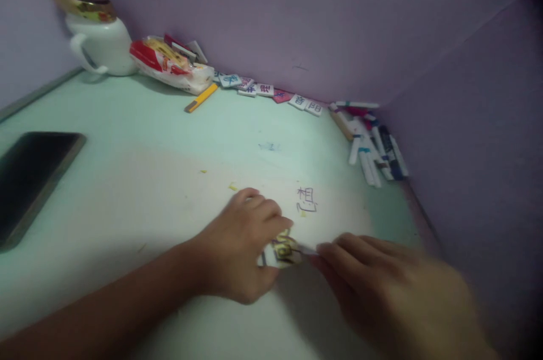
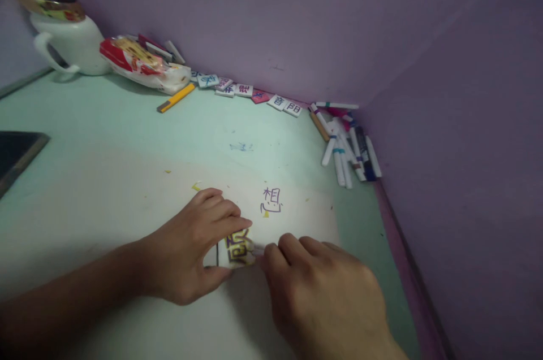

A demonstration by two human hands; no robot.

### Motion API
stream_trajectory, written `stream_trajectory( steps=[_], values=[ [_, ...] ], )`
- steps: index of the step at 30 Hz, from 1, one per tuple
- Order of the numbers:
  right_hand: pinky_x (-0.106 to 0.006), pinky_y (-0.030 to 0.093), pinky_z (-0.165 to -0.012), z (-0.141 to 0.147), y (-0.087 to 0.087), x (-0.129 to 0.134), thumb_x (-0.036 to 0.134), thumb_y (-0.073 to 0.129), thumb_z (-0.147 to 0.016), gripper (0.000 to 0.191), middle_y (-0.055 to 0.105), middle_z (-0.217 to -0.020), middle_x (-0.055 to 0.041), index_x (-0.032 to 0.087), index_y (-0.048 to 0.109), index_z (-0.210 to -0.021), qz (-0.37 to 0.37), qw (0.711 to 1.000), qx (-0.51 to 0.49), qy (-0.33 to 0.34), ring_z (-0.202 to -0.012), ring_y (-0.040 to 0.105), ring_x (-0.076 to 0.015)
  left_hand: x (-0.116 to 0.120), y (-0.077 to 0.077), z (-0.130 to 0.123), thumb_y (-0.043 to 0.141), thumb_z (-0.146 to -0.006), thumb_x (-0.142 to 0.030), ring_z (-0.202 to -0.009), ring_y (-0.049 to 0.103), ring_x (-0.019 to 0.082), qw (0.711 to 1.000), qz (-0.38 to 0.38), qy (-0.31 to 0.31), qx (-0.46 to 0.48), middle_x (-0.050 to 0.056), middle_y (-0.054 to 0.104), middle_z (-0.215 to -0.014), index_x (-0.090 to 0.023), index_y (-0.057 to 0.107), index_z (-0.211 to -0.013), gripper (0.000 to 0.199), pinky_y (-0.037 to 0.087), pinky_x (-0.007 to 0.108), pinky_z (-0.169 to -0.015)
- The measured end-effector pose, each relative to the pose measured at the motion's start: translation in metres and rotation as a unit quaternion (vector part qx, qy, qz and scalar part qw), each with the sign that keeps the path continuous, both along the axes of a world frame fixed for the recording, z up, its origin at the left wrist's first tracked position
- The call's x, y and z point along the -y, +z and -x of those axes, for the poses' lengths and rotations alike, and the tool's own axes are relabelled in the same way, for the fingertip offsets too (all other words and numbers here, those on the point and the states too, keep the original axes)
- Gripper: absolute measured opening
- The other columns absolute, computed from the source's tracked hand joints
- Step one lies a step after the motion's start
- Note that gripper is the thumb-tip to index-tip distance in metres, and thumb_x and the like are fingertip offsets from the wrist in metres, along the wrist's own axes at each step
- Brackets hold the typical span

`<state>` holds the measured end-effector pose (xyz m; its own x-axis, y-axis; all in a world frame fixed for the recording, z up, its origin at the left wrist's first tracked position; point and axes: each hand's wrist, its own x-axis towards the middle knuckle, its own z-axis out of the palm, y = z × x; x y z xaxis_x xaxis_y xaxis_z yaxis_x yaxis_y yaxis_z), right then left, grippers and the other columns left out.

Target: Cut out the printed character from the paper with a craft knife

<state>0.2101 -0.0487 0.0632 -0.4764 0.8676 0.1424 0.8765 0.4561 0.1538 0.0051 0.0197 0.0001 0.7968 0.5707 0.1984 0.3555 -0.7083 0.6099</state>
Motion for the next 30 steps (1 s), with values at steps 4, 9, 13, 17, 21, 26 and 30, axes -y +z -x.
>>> stream_trajectory(
  steps=[4, 9, 13, 17, 21, 26, 30],
  values=[
    [-0.033, 0.022, -0.045, 0.001, 0.001, -0.001, 0.01, 0.049, -0.079, 0.029, 0.06, -0.051, 0.0049, 0.028, 0.06, -0.06, -0.009, 1.0, 0.001, -0.008, -0.043, 0.055, -0.0177, 0.0, -0.001, 0.0, 0.065, -0.068, -0.022, -0.095, 0.052, 0.024, 1.0, -0.001, 0.0, 0.002, 0.006, 0.055, -0.098, -0.016, 0.058, -0.111, 0.044, 0.028, 0.046, -0.105],
    [-0.033, 0.019, -0.045, 0.004, 0.0, 0.001, 0.011, 0.049, -0.081, 0.029, 0.061, -0.053, 0.0043, 0.028, 0.061, -0.061, -0.002, 1.0, 0.008, -0.024, -0.045, 0.055, -0.018, 0.001, 0.0, 0.001, 0.064, -0.07, -0.023, -0.096, 0.052, 0.024, 1.0, 0.0, -0.003, 0.009, 0.006, 0.056, -0.099, -0.018, 0.057, -0.113, 0.044, 0.029, 0.046, -0.103],
    [-0.034, 0.016, -0.045, 0.005, -0.003, 0.001, 0.009, 0.043, -0.081, 0.033, 0.058, -0.049, 0.002, 0.027, 0.06, -0.058, -0.037, 0.999, -0.014, -0.022, -0.042, 0.052, -0.0183, 0.001, 0.001, 0.001, 0.063, -0.068, -0.021, -0.094, 0.052, 0.025, 1.0, -0.002, -0.004, 0.006, 0.007, 0.055, -0.097, -0.018, 0.057, -0.112, 0.045, 0.03, 0.046, -0.102],
    [-0.032, 0.02, -0.044, 0.004, 0.001, -0.001, 0.004, 0.044, -0.077, 0.03, 0.059, -0.051, 0.0018, 0.025, 0.06, -0.062, 0.002, 1.0, 0.0, -0.001, -0.042, 0.052, -0.0151, 0.001, 0.0, 0.001, 0.063, -0.067, -0.021, -0.094, 0.052, 0.024, 1.0, -0.005, -0.001, 0.011, 0.006, 0.054, -0.096, -0.019, 0.057, -0.112, 0.046, 0.029, 0.046, -0.103],
    [-0.028, 0.021, -0.042, 0.006, 0.009, -0.002, 0.001, 0.044, -0.075, 0.027, 0.059, -0.053, 0.0017, 0.022, 0.057, -0.065, 0.043, 0.999, 0.02, 0.002, -0.041, 0.048, -0.0116, 0.001, -0.001, 0.0, 0.063, -0.067, -0.021, -0.09, 0.052, 0.024, 1.0, -0.004, 0.003, 0.01, 0.005, 0.053, -0.092, -0.02, 0.057, -0.109, 0.043, 0.031, 0.046, -0.101],
    [-0.027, 0.022, -0.043, 0.011, 0.014, -0.001, -0.001, 0.047, -0.067, 0.025, 0.059, -0.054, 0.0017, 0.022, 0.057, -0.064, 0.065, 0.997, 0.037, 0.002, -0.04, 0.05, -0.0115, 0.002, -0.001, -0.002, 0.063, -0.066, -0.02, -0.089, 0.052, 0.024, 1.0, 0.0, 0.009, 0.007, 0.005, 0.053, -0.091, -0.019, 0.058, -0.108, 0.042, 0.031, 0.046, -0.101],
    [-0.028, 0.02, -0.041, 0.013, 0.012, -0.001, 0.0, 0.048, -0.064, 0.024, 0.058, -0.053, 0.0022, 0.022, 0.057, -0.064, 0.073, 0.996, 0.046, -0.02, -0.036, 0.047, -0.0109, 0.002, -0.001, -0.002, 0.064, -0.066, -0.022, -0.09, 0.053, 0.024, 1.0, -0.002, 0.012, 0.004, 0.006, 0.054, -0.092, -0.017, 0.058, -0.112, 0.046, 0.03, 0.048, -0.102]
  ],
)
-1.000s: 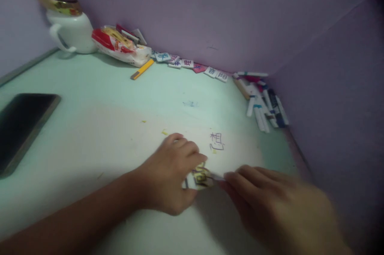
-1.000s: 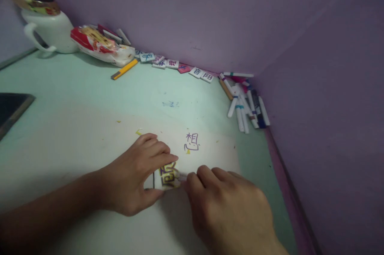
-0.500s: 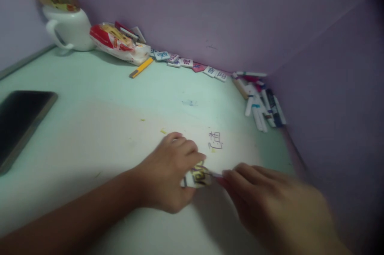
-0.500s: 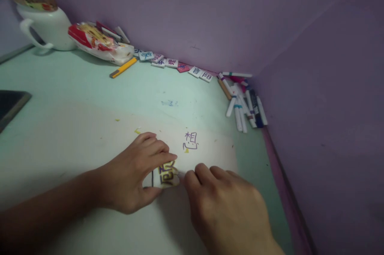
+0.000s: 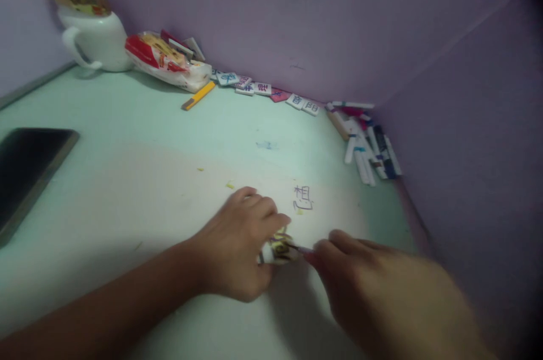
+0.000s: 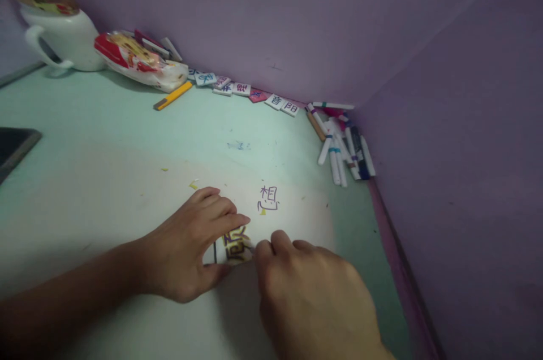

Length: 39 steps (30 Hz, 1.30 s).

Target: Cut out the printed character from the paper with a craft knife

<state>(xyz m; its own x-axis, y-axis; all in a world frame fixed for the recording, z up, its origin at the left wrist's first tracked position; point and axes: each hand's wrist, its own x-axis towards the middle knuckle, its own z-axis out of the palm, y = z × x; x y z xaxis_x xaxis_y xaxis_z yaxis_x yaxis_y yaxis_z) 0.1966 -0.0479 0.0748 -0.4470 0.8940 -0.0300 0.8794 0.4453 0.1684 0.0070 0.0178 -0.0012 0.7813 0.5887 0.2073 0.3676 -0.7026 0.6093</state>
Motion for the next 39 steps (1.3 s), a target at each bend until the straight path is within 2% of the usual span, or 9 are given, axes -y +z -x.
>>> stream_trajectory(
  steps=[3, 9, 15, 26, 33, 39],
  values=[
    [-0.028, 0.019, -0.04, 0.001, -0.001, 0.001, 0.001, 0.049, -0.065, 0.024, 0.059, -0.054, 0.0022, 0.022, 0.058, -0.067, 0.01, 1.0, 0.009, -0.021, -0.036, 0.047, -0.0106, 0.001, 0.0, 0.0, 0.063, -0.069, -0.023, -0.091, 0.053, 0.024, 1.0, -0.006, 0.0, 0.004, 0.006, 0.054, -0.093, -0.018, 0.057, -0.117, 0.049, 0.03, 0.049, -0.102],
    [-0.027, 0.016, -0.039, 0.003, -0.001, 0.006, 0.003, 0.051, -0.069, 0.021, 0.06, -0.053, 0.0021, 0.022, 0.059, -0.066, 0.013, 0.999, 0.01, -0.042, -0.034, 0.047, -0.0092, 0.001, 0.0, 0.0, 0.063, -0.067, -0.022, -0.089, 0.052, 0.024, 1.0, -0.02, -0.005, -0.002, 0.005, 0.052, -0.09, -0.018, 0.06, -0.11, 0.043, 0.034, 0.048, -0.097],
    [-0.027, 0.015, -0.039, 0.007, 0.001, 0.006, 0.001, 0.052, -0.064, 0.023, 0.061, -0.053, 0.0024, 0.022, 0.061, -0.065, 0.03, 0.997, 0.012, -0.063, -0.034, 0.049, -0.0094, 0.001, 0.0, 0.0, 0.064, -0.067, -0.021, -0.088, 0.051, 0.023, 1.0, -0.022, -0.005, -0.006, 0.005, 0.053, -0.09, -0.018, 0.059, -0.11, 0.044, 0.034, 0.046, -0.097],
    [-0.026, 0.015, -0.036, 0.015, 0.009, 0.002, 0.0, 0.057, -0.063, 0.024, 0.065, -0.053, 0.0012, 0.022, 0.066, -0.066, 0.062, 0.995, 0.036, -0.068, -0.034, 0.054, -0.01, 0.0, 0.002, 0.0, 0.063, -0.069, -0.022, -0.089, 0.051, 0.024, 1.0, -0.017, -0.011, -0.008, 0.006, 0.053, -0.091, -0.016, 0.06, -0.112, 0.043, 0.033, 0.046, -0.095],
    [-0.026, 0.017, -0.04, 0.026, 0.018, -0.009, 0.005, 0.059, -0.074, 0.021, 0.066, -0.053, -0.0007, 0.02, 0.066, -0.062, 0.157, 0.971, 0.079, -0.164, -0.042, 0.06, -0.012, -0.001, 0.002, -0.001, 0.065, -0.073, -0.026, -0.085, 0.05, 0.023, 1.0, -0.015, -0.013, -0.001, 0.006, 0.054, -0.089, -0.015, 0.062, -0.11, 0.039, 0.034, 0.045, -0.091],
    [-0.028, 0.013, -0.044, 0.027, 0.015, -0.002, 0.009, 0.061, -0.079, 0.018, 0.072, -0.062, -0.0039, 0.022, 0.07, -0.069, 0.183, 0.956, 0.084, -0.215, -0.052, 0.068, -0.0194, -0.001, 0.004, 0.0, 0.066, -0.073, -0.027, -0.087, 0.051, 0.023, 1.0, -0.018, -0.009, -0.012, 0.007, 0.056, -0.092, -0.016, 0.061, -0.111, 0.04, 0.034, 0.045, -0.093]
  ],
)
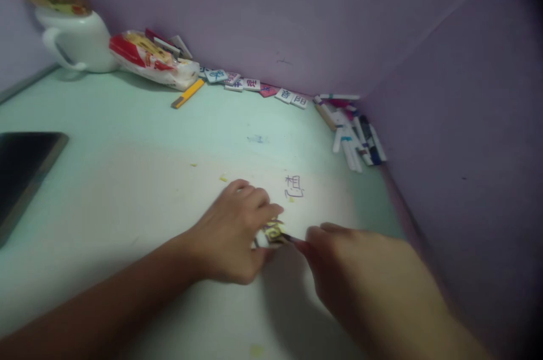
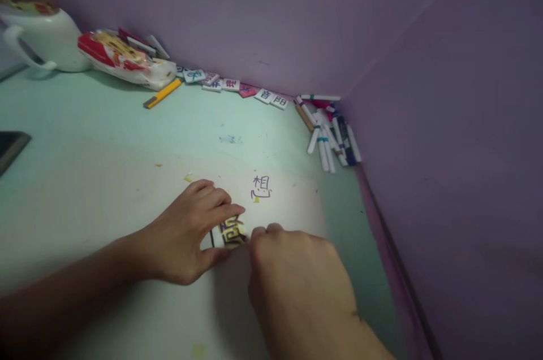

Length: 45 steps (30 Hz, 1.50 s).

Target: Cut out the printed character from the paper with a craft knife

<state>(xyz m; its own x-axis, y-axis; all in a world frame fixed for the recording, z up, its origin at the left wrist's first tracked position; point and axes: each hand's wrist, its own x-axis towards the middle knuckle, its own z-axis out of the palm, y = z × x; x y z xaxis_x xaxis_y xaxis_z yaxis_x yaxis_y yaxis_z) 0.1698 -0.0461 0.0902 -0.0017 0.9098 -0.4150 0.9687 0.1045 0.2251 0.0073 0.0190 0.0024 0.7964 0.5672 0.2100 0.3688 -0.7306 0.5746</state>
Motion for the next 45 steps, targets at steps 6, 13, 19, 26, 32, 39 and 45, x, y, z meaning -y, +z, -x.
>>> stream_trajectory(
  steps=[6, 13, 19, 26, 32, 39, 45],
  values=[
    [-0.027, 0.012, -0.045, 0.0, -0.006, 0.001, 0.019, 0.062, -0.082, 0.018, 0.073, -0.062, -0.0043, 0.024, 0.07, -0.066, -0.03, 0.999, 0.002, -0.04, -0.054, 0.069, -0.0221, 0.002, -0.005, -0.004, 0.073, -0.068, -0.038, -0.079, 0.051, 0.023, 0.998, -0.039, 0.035, -0.028, 0.005, 0.059, -0.084, -0.015, 0.061, -0.098, 0.04, 0.037, 0.042, -0.082],
    [-0.027, 0.013, -0.045, -0.001, -0.007, -0.001, 0.027, 0.065, -0.082, 0.02, 0.073, -0.06, -0.0067, 0.024, 0.069, -0.063, -0.062, 0.997, 0.015, -0.033, -0.054, 0.069, -0.0237, 0.006, 0.003, 0.001, 0.062, -0.071, -0.031, -0.095, 0.053, 0.028, 0.999, -0.052, 0.008, -0.013, 0.013, 0.058, -0.107, -0.012, 0.06, -0.105, 0.039, 0.038, 0.043, -0.084],
    [-0.027, 0.011, -0.044, 0.0, -0.011, 0.006, 0.023, 0.066, -0.081, 0.019, 0.07, -0.057, -0.0044, 0.023, 0.067, -0.062, -0.075, 0.997, 0.021, -0.024, -0.05, 0.068, -0.0209, 0.005, 0.005, 0.003, 0.058, -0.071, -0.022, -0.092, 0.053, 0.026, 0.999, -0.032, -0.019, -0.025, 0.01, 0.058, -0.1, -0.014, 0.061, -0.108, 0.038, 0.037, 0.042, -0.084],
    [-0.027, 0.008, -0.043, 0.004, -0.015, 0.012, 0.02, 0.067, -0.079, 0.021, 0.065, -0.049, -0.0027, 0.022, 0.064, -0.058, -0.113, 0.993, 0.017, 0.001, -0.043, 0.063, -0.0178, 0.004, 0.002, 0.002, 0.06, -0.077, -0.03, -0.087, 0.054, 0.025, 0.999, -0.029, -0.012, -0.014, 0.01, 0.059, -0.094, -0.012, 0.063, -0.099, 0.029, 0.036, 0.041, -0.08],
    [-0.028, 0.008, -0.043, 0.006, -0.019, 0.019, 0.016, 0.067, -0.077, 0.02, 0.063, -0.048, -0.0013, 0.022, 0.063, -0.058, -0.126, 0.992, 0.012, -0.011, -0.042, 0.06, -0.0158, 0.003, -0.002, 0.001, 0.064, -0.075, -0.035, -0.079, 0.055, 0.023, 0.999, -0.037, -0.002, -0.004, 0.008, 0.059, -0.086, -0.013, 0.065, -0.092, 0.028, 0.036, 0.04, -0.077],
    [-0.027, 0.013, -0.045, -0.001, -0.027, 0.026, 0.022, 0.06, -0.082, 0.025, 0.067, -0.054, -0.0012, 0.022, 0.064, -0.057, -0.144, 0.987, -0.04, -0.066, -0.043, 0.058, -0.0153, 0.005, 0.001, 0.001, 0.065, -0.075, -0.039, -0.075, 0.053, 0.022, 0.999, -0.048, 0.008, -0.018, 0.006, 0.057, -0.081, -0.015, 0.063, -0.087, 0.028, 0.035, 0.039, -0.076],
    [-0.024, 0.031, -0.049, -0.025, -0.055, 0.028, 0.037, 0.049, -0.09, 0.033, 0.064, -0.054, -0.0007, 0.022, 0.069, -0.069, -0.111, 0.94, -0.281, -0.158, -0.049, 0.052, -0.0145, 0.004, 0.004, 0.0, 0.067, -0.073, -0.038, -0.075, 0.05, 0.021, 0.999, -0.031, -0.003, -0.027, 0.006, 0.057, -0.082, -0.015, 0.062, -0.089, 0.028, 0.035, 0.039, -0.078]
  ],
)
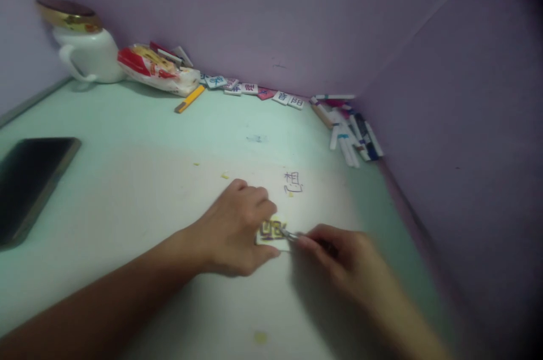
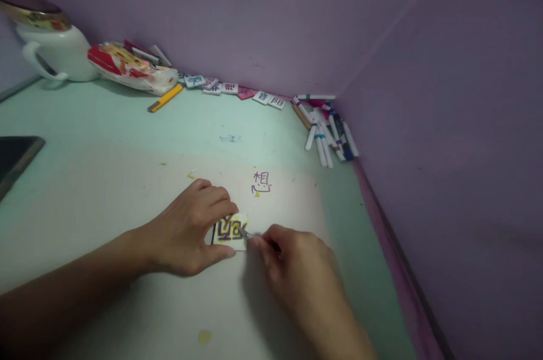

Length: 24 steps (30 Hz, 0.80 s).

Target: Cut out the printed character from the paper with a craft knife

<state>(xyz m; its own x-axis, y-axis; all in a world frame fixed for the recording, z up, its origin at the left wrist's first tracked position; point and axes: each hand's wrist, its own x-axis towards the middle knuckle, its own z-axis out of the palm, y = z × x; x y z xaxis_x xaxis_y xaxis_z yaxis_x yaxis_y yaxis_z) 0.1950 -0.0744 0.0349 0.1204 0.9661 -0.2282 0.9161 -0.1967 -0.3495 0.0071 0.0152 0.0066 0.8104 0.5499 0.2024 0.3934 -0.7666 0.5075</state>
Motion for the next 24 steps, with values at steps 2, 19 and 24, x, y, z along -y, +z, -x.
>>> stream_trajectory(
  steps=[2, 19, 24],
  values=[
    [-0.023, 0.035, -0.05, -0.006, -0.007, -0.001, 0.042, 0.053, -0.087, 0.034, 0.062, -0.055, 0.0001, 0.02, 0.071, -0.07, 0.011, 0.992, -0.12, -0.038, -0.052, 0.053, -0.014, 0.0, 0.0, 0.0, 0.069, -0.073, -0.037, -0.076, 0.05, 0.021, 1.0, 0.005, 0.0, -0.001, 0.006, 0.057, -0.083, -0.015, 0.062, -0.089, 0.028, 0.035, 0.039, -0.078],
    [-0.021, 0.048, -0.046, -0.018, -0.007, 0.012, 0.045, 0.066, -0.08, 0.022, 0.067, -0.062, -0.001, 0.024, 0.068, -0.073, -0.188, 0.942, -0.259, -0.098, -0.056, 0.062, -0.0167, 0.0, -0.001, 0.004, 0.053, -0.063, -0.006, -0.112, 0.052, 0.024, 0.995, 0.028, -0.036, 0.086, 0.01, 0.056, -0.124, -0.016, 0.05, -0.125, 0.063, 0.036, 0.04, -0.1],
    [-0.022, 0.051, -0.05, -0.02, 0.008, 0.008, 0.04, 0.065, -0.082, 0.018, 0.065, -0.064, -0.0003, 0.023, 0.065, -0.077, -0.207, 0.94, -0.263, -0.061, -0.054, 0.061, -0.0149, 0.001, 0.0, 0.003, 0.064, -0.074, -0.028, -0.1, 0.053, 0.028, 0.997, 0.008, 0.014, 0.077, 0.012, 0.06, -0.109, -0.015, 0.058, -0.109, 0.038, 0.039, 0.046, -0.093]
  ],
)
